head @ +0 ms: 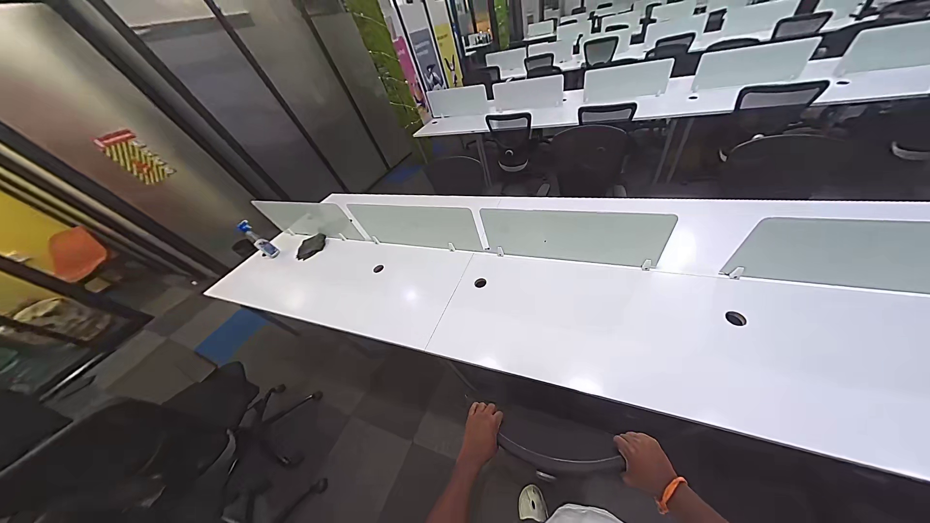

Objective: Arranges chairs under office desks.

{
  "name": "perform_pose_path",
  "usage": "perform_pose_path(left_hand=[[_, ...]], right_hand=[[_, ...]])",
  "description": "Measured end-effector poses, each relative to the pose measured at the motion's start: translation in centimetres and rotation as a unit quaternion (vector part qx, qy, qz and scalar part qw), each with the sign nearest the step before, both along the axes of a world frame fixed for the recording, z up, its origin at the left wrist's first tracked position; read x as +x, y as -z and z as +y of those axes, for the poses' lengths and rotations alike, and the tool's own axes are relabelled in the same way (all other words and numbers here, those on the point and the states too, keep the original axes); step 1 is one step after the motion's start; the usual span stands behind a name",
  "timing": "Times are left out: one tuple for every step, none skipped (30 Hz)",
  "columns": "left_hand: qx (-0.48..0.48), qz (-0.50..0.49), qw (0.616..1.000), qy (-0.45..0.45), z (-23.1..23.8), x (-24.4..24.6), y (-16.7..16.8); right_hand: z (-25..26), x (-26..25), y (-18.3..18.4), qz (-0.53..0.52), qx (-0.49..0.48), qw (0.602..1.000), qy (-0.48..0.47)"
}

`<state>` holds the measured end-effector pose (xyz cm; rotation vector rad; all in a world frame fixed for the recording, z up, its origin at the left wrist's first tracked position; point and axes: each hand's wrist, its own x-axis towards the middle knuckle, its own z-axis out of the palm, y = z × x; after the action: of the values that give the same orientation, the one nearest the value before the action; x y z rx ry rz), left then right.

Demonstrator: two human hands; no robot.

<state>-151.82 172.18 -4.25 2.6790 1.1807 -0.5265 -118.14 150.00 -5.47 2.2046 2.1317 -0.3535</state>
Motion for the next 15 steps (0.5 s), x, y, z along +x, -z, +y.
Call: perform_pose_path(left_hand=[[-0.005,0.002,1.000,0.007,0.1,-0.1,-0.1],[-0.008,0.003,1.000,0.015,0.2,-0.1,-0.2],[-0.012,0.001,1.000,0.020,0.2,-0.1,-0.2],[-0.016,-0.002,1.000,0.025,0.2,-0.1,-0.1],[-0.020,-0.006,0.999,0.029,0.2,-0.1,0.0],[-0.026,-0.012,0.999,0.033,0.3,-0.2,0.1],[-0.035,-0.015,0.998,0.041,0.6,-0.5,0.0],[-0.043,-0.018,0.998,0.052,1.0,-0.7,-0.1],[-0.050,-0.020,0.997,0.064,1.7,-0.9,-0.2],[-0.051,-0.025,0.996,0.071,2.4,-1.0,-0.3],[-0.049,-0.028,0.996,0.076,3.3,-0.9,-0.4],[-0.049,-0.029,0.995,0.080,4.1,-0.9,-0.5],[-0.051,-0.030,0.995,0.084,4.8,-0.8,-0.5],[-0.052,-0.032,0.994,0.088,5.4,-0.7,-0.5],[-0.052,-0.034,0.994,0.094,5.8,-0.7,-0.4]], right_hand=[[0.0,0.0,0.0,-0.003,0.008,1.000,-0.004],[-0.1,0.0,0.0,-0.004,0.019,1.000,-0.005],[-0.3,0.0,0.0,-0.004,0.023,1.000,-0.001],[-0.4,0.0,0.1,-0.007,0.024,1.000,0.001],[-0.4,-0.1,0.1,-0.013,0.020,1.000,0.004],[-0.4,-0.2,-0.1,-0.015,0.002,1.000,0.009],[-0.3,-0.4,-0.2,-0.017,-0.007,1.000,0.015],[-0.1,-0.7,-0.3,-0.015,-0.019,0.999,0.021],[0.1,-0.9,-0.5,-0.011,-0.029,0.999,0.027],[0.7,-1.0,-0.8,-0.008,-0.037,0.999,0.032],[1.5,-1.1,-1.2,-0.005,-0.046,0.998,0.036],[2.2,-1.1,-1.7,-0.001,-0.066,0.997,0.038],[2.9,-1.0,-2.0,-0.002,-0.083,0.996,0.036],[3.4,-0.8,-2.2,-0.006,-0.091,0.995,0.031],[3.7,-0.6,-2.1,-0.010,-0.088,0.996,0.027]])
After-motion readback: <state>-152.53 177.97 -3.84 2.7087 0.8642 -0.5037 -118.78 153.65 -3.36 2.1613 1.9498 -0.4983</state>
